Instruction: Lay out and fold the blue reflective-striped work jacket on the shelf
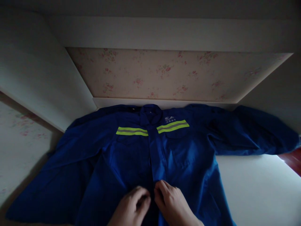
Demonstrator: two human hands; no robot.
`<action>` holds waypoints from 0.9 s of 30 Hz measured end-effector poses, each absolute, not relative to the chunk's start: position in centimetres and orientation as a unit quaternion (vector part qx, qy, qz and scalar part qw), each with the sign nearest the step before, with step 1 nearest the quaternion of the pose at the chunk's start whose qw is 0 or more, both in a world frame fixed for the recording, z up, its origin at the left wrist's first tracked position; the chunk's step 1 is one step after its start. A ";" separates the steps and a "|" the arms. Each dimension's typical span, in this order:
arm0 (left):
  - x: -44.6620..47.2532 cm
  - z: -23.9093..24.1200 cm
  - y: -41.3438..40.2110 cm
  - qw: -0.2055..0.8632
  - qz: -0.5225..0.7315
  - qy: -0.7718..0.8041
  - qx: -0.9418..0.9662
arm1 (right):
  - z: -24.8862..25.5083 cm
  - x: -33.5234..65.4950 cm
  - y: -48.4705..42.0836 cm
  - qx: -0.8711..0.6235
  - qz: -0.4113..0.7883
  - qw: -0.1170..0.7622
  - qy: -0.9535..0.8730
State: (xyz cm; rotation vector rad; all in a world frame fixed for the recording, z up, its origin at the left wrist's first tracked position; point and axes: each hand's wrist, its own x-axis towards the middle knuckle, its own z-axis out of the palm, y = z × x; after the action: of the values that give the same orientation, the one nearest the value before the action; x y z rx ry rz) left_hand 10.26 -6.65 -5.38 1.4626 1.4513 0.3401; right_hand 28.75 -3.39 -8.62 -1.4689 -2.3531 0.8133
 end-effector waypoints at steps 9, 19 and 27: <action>11.9 -7.0 1.5 0.531 0.293 0.614 0.506 | -9.1 28.3 -3.6 -0.490 0.225 0.159 -0.827; 12.3 -9.3 2.5 0.460 0.295 0.628 0.554 | -11.0 27.5 -3.5 -0.478 0.136 0.127 -0.858; 12.2 -10.7 2.1 0.464 0.308 0.629 0.542 | -12.8 27.0 -3.9 -0.469 0.103 0.212 -0.851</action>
State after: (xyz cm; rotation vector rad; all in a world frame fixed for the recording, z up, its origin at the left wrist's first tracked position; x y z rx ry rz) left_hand 12.17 2.12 -10.72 1.3318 1.5456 0.7554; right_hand 26.99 -3.87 -12.79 -1.3031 -2.3639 0.2873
